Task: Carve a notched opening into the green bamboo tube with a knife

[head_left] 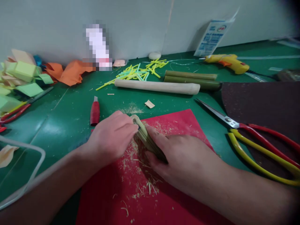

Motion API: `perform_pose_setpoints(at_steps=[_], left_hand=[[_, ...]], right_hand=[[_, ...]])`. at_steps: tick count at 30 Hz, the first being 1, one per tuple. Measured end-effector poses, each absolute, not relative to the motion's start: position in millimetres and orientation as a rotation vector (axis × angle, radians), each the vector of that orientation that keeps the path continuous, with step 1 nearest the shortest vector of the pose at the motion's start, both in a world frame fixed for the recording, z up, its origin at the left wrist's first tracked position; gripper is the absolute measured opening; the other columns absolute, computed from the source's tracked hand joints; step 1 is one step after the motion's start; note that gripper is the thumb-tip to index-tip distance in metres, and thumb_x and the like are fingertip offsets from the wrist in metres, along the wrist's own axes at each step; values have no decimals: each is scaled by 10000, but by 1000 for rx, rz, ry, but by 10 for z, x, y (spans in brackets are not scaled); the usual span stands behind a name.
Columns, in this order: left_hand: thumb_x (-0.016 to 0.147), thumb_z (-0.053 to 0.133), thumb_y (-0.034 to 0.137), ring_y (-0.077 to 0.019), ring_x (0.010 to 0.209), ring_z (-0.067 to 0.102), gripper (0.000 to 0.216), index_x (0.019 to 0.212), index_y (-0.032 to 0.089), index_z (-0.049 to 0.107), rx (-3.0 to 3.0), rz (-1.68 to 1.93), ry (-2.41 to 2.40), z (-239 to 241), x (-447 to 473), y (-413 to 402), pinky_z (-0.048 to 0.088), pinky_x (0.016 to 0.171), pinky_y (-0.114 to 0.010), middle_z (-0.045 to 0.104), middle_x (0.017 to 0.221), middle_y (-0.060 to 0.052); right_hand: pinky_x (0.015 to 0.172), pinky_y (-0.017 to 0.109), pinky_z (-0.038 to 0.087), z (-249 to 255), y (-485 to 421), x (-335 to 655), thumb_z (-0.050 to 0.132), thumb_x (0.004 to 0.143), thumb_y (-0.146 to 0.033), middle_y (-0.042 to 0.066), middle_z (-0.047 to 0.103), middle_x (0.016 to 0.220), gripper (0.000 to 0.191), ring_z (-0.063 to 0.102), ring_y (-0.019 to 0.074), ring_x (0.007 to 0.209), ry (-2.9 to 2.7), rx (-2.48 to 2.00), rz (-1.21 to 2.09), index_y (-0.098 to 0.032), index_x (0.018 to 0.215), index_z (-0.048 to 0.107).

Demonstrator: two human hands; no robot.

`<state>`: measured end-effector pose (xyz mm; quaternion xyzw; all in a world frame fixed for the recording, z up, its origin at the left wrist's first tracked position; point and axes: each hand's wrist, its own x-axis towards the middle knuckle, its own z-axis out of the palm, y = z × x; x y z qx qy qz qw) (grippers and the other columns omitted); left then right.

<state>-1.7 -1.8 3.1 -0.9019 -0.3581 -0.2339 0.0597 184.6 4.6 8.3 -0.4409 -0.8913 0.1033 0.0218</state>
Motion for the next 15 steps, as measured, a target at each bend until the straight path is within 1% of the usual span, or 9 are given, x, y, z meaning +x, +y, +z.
perform_pose_setpoints(at_steps=[5,10,15], left_hand=[[860,465,122,-151,737,544,230,670,147,591,-2769,-713,-1077,30,-14,-27,431,675,-298,618,742,-44],[849,481,112,-155,734,539,185,723,134,614,-2779,-731,-1101,20,-17,-41,435,664,-298,630,779,-55],[854,482,132,-149,696,533,190,718,141,614,-2726,-756,-1151,19,17,-45,439,646,-292,619,728,-43]], right_hand=[[439,292,141,94,37,1857,420,806,-371,30,677,668,367,564,178,494,-2757,-1396,325,-202,1093,574],[437,292,133,84,34,1852,430,800,-385,24,673,650,383,555,173,482,-2748,-1376,330,-204,1110,565],[443,288,156,87,49,1848,431,796,-380,29,677,665,396,563,175,498,-2740,-1374,343,-204,1129,552]])
